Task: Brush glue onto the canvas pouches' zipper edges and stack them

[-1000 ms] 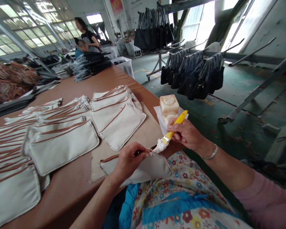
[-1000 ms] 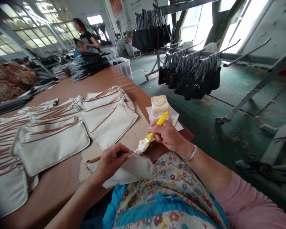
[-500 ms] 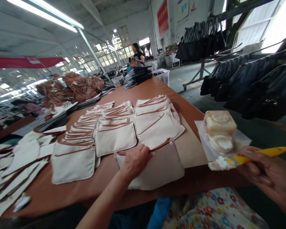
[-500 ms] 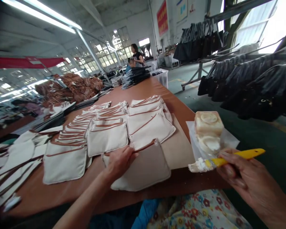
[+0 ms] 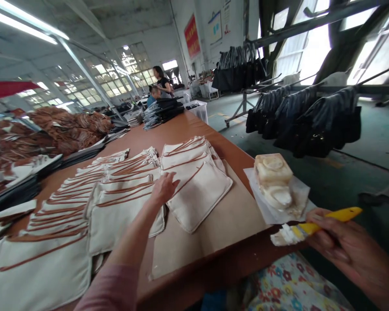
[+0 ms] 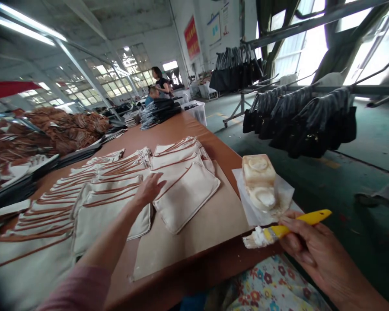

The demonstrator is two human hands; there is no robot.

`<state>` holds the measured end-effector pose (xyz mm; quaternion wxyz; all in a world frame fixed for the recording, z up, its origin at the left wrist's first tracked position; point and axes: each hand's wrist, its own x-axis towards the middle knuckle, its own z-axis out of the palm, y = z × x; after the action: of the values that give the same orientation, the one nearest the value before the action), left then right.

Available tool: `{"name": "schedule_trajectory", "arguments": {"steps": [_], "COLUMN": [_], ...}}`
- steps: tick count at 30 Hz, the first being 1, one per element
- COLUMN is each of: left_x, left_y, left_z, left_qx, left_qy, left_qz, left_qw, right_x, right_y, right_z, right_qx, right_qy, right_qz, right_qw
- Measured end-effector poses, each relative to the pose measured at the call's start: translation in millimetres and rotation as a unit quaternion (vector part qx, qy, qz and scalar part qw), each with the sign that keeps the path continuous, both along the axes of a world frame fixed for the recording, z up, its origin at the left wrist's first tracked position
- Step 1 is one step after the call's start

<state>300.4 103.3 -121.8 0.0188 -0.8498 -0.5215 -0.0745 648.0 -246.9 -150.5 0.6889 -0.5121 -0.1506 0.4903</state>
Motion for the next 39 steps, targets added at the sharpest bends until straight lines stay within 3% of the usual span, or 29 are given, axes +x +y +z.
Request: {"name": "schedule_trajectory", "arguments": {"steps": [4, 8, 12, 19, 27, 31, 39], "left_x": [92.0, 134.4, 140.2, 136.1, 105.0, 114.1, 174.6], "left_y": [11.7, 29.7, 29.3, -6.4, -33.3, -33.6, -40.2], "left_z": [-38.5, -47.9, -46.3, -52.9, -17.7, -22.1, -54.9], "left_qx": [-0.054, -0.087, -0.101, -0.104, -0.25, -0.271, -0.205], "left_qy": [-0.023, -0.038, -0.055, -0.112, -0.167, -0.128, 0.006], "left_qz": [0.011, 0.091, 0.1, 0.046, -0.123, -0.101, 0.0], "left_qw": [0.998, 0.991, 0.988, 0.987, 0.946, 0.949, 0.979], "right_x": [-2.0, 1.2, 8.6, 9.6, 11.9, 10.7, 9.3], "right_y": [-2.0, -11.9, -20.8, -25.3, -39.9, -39.6, -39.7], "right_z": [8.6, 8.4, 3.8, 4.8, 11.7, 12.9, 15.0], "right_qx": [-0.001, 0.01, 0.023, 0.054, 0.063, 0.076, 0.093], "right_qy": [0.058, 0.065, 0.073, 0.063, 0.056, 0.061, 0.052], "right_qz": [-0.019, -0.02, -0.026, -0.028, -0.04, -0.035, -0.053], "right_qw": [0.998, 0.998, 0.997, 0.996, 0.996, 0.995, 0.993]}}
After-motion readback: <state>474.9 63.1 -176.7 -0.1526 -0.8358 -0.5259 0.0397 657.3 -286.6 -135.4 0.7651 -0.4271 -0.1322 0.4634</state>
